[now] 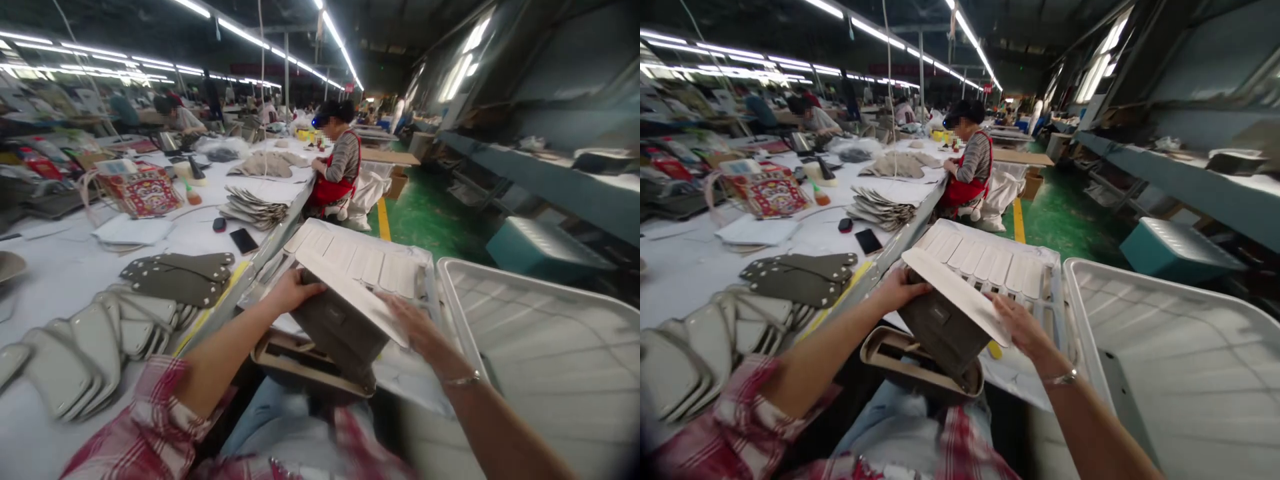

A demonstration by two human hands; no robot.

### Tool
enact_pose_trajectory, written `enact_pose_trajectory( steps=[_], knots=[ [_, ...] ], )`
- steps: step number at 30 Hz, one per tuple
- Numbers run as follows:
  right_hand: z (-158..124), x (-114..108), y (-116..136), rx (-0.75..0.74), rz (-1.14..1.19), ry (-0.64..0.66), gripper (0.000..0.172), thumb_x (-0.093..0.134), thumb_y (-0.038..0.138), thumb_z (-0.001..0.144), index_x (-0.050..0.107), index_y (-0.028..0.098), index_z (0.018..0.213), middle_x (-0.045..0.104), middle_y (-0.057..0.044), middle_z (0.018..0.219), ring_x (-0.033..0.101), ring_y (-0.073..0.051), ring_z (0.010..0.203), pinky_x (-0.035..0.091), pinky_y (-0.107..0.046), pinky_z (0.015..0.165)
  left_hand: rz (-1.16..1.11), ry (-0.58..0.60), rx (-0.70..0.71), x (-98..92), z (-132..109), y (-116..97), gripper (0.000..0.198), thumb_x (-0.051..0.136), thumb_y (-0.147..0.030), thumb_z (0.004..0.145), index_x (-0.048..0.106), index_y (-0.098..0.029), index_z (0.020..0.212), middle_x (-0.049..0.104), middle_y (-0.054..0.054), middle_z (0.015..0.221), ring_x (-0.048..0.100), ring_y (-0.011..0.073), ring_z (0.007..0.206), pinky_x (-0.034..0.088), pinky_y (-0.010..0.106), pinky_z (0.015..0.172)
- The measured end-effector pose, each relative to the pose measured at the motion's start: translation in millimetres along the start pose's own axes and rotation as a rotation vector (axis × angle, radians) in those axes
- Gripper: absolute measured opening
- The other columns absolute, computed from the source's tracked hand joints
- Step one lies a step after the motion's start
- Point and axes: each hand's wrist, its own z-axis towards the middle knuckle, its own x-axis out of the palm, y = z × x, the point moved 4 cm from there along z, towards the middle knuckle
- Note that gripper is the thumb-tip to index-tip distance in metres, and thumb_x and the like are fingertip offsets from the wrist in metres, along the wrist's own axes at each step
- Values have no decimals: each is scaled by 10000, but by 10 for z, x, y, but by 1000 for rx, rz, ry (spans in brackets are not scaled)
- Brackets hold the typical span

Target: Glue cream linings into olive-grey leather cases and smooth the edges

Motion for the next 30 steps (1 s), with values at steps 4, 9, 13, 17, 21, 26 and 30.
enact_pose_trajectory(
  steps=[4,9,13,17,21,26,30],
  knots=[
    [-292,126,218,-172,-199,261,741,515,636,745,436,178,1322,513,-140,1276,494,-319,1146,434,-486,920,504,-136,94,-4,-415,-141,306,545,-389,787,688,-119,802,683,105,809,631,241,828,464,301,729],
    [-561,555,428,-391,-665,194,1002,670,513,669,156,123,1435,338,-199,1398,334,-350,1267,305,-540,1026,755,-137,143,30,-742,-313,290,505,-385,815,680,-154,810,675,96,767,634,238,770,442,294,656],
    [-614,833,346,-473,-715,148,902,585,351,745,75,63,1431,310,-227,1397,308,-340,1279,312,-526,1030,722,-52,305,-67,-833,-252,249,557,-379,790,651,-183,911,667,67,866,616,222,838,447,281,721],
    [-563,841,254,-491,-691,81,838,510,234,748,54,84,1435,268,-200,1425,266,-328,1304,288,-525,1050,724,135,303,-275,-871,-88,562,670,-382,696,512,-202,1204,663,46,893,616,227,834,464,283,727],
    [-478,834,349,-541,-680,21,752,452,222,803,65,102,1437,262,-177,1434,237,-306,1323,255,-510,1077,809,-3,324,-491,-900,-151,557,572,-292,793,394,-239,1319,635,59,1048,600,229,953,455,307,819],
    [-444,928,337,-516,-707,95,680,446,315,845,142,117,1421,357,-169,1375,342,-307,1256,325,-484,1039,885,8,291,-474,-934,-121,522,548,-296,823,394,-201,1313,624,86,1064,587,243,980,455,329,844],
    [-535,962,183,-492,-744,136,668,478,315,815,211,114,1393,452,-175,1260,432,-305,1148,374,-470,987,835,96,246,-266,-955,161,494,545,-280,831,396,-187,1292,622,89,1050,587,231,965,454,318,837]
  ],
)
